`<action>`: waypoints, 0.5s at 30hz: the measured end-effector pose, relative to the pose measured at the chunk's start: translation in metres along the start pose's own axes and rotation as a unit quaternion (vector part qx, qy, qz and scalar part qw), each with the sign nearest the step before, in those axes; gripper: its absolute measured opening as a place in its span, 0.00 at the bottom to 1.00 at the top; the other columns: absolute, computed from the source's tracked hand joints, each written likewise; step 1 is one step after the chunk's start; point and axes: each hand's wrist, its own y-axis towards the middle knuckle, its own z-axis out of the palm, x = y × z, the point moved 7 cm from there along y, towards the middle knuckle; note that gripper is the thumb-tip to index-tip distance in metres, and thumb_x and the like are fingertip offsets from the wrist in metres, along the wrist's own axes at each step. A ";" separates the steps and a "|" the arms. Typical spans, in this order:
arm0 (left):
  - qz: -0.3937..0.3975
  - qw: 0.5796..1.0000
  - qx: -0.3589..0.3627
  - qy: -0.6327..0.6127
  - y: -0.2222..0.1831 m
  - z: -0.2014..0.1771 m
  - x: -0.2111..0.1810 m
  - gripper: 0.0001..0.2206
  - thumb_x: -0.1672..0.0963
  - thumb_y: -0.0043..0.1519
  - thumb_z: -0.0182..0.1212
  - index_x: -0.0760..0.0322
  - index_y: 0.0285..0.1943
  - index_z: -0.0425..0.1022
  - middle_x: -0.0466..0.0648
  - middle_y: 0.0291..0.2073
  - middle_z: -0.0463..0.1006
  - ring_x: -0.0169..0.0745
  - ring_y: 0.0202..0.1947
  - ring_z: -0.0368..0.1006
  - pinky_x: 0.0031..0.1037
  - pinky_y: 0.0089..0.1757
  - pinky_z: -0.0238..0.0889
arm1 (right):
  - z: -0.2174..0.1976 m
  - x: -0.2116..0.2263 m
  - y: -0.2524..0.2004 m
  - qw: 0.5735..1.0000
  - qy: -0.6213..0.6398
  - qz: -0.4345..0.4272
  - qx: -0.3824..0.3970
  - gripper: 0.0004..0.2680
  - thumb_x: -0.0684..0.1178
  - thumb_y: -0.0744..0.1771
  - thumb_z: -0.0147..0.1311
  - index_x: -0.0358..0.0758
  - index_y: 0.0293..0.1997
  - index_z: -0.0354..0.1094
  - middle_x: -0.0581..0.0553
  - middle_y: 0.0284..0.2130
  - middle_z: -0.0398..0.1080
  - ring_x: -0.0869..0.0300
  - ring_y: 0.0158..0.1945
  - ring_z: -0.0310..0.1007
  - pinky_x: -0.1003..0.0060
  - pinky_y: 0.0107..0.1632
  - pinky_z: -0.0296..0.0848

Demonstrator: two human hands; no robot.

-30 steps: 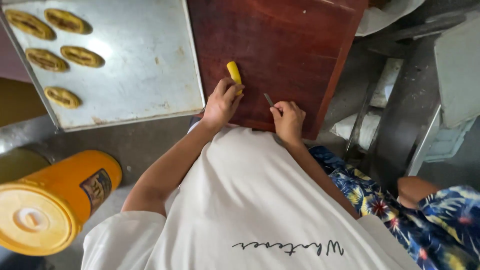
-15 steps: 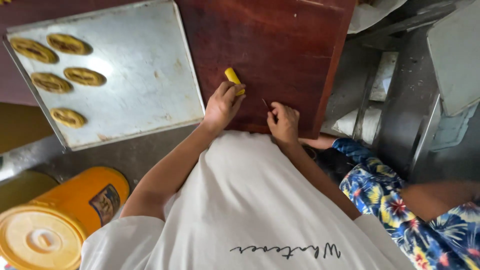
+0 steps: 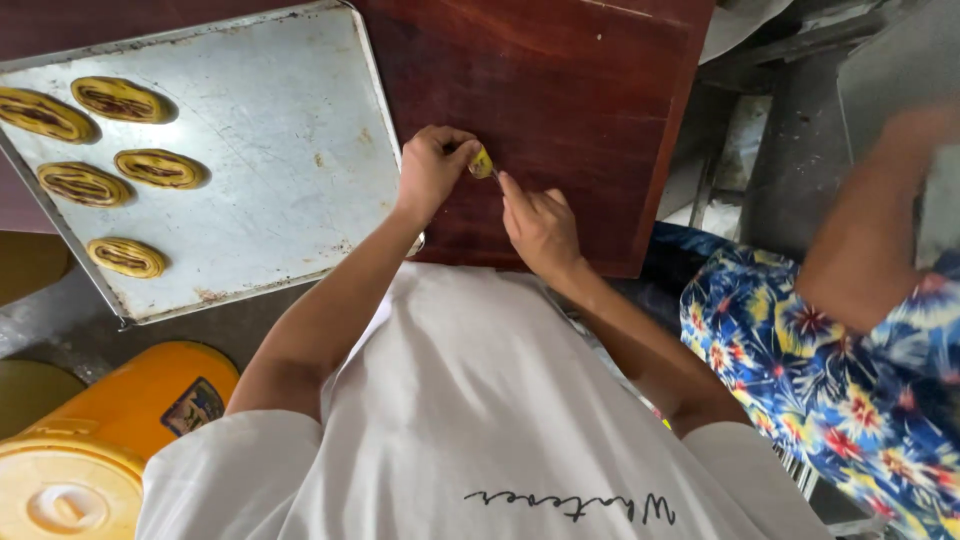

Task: Shaping pieces of yellow dough into spiral shapes and arranging them on a metal baking tray.

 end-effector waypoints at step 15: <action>-0.055 0.998 0.016 0.016 0.002 -0.002 -0.005 0.07 0.56 0.57 0.73 0.67 0.37 0.85 0.55 0.32 0.83 0.47 0.31 0.80 0.32 0.35 0.72 | 0.039 -0.003 0.010 0.995 -0.061 -0.053 0.052 0.14 0.36 0.67 0.55 0.27 0.60 0.71 0.48 0.20 0.65 0.59 0.25 0.64 0.60 0.41 0.64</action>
